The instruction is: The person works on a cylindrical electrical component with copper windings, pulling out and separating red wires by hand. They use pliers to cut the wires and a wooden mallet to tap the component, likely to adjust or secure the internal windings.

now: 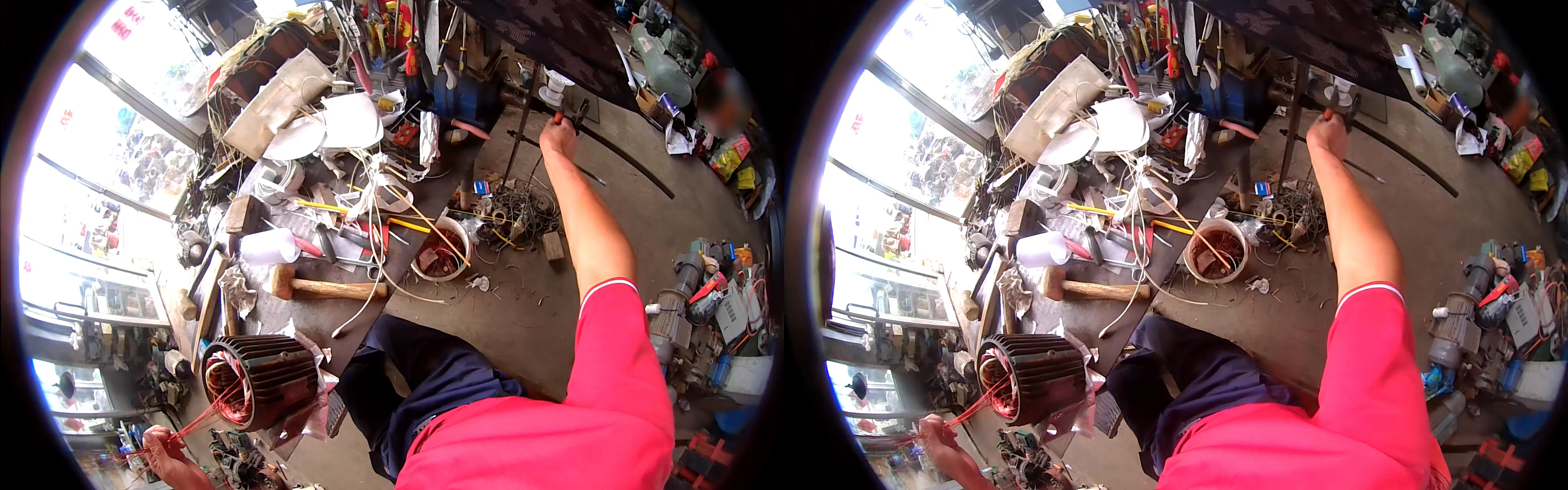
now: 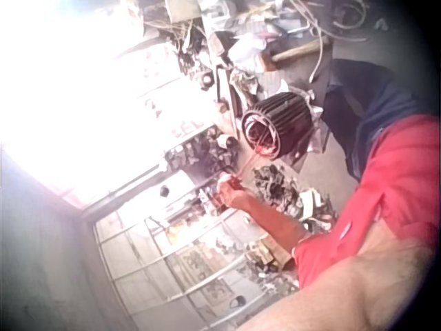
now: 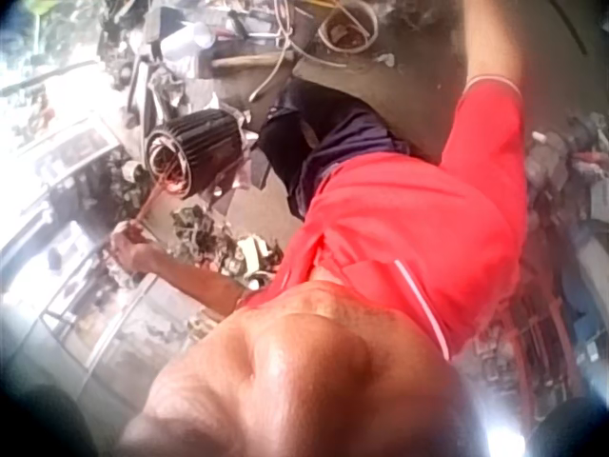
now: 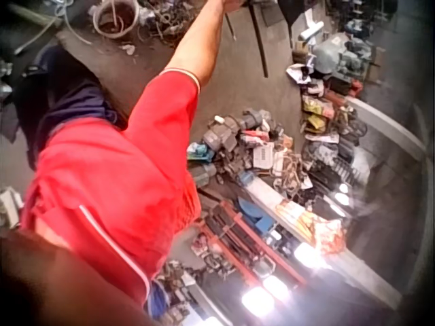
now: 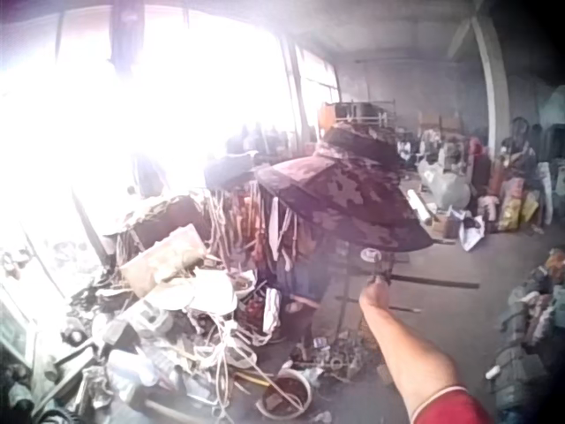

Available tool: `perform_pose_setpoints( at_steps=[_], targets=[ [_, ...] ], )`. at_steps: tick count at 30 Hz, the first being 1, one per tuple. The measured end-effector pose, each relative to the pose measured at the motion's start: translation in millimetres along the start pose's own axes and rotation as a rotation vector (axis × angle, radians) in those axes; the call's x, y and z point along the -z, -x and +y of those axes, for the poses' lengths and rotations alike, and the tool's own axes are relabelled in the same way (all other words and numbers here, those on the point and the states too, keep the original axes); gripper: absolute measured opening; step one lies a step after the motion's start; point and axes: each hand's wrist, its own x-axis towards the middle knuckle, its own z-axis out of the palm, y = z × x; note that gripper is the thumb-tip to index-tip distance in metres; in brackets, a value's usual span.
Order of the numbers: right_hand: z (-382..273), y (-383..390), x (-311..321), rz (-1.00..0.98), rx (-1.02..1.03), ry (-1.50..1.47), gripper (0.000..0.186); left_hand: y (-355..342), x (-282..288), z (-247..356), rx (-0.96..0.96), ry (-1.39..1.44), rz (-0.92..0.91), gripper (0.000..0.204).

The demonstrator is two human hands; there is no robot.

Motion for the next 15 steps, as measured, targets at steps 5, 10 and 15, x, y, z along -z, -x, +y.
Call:
perform_pose_setpoints(
  at_steps=[5, 10, 15],
  targets=[
    [-43, 20, 19, -0.056, 0.259, -0.030, 0.036, 3, 24, -9, 0.052, -0.086, 0.105, 0.019],
    [15, 70, 26, -0.365, 0.555, -0.390, 0.038, 1, 18, -3, 0.111, -0.219, 0.036, 0.014],
    [83, 158, 87, -0.498, 0.830, -0.385, 0.023, -9, 4, 56, 0.063, -0.393, -0.153, 0.026]
  ],
)
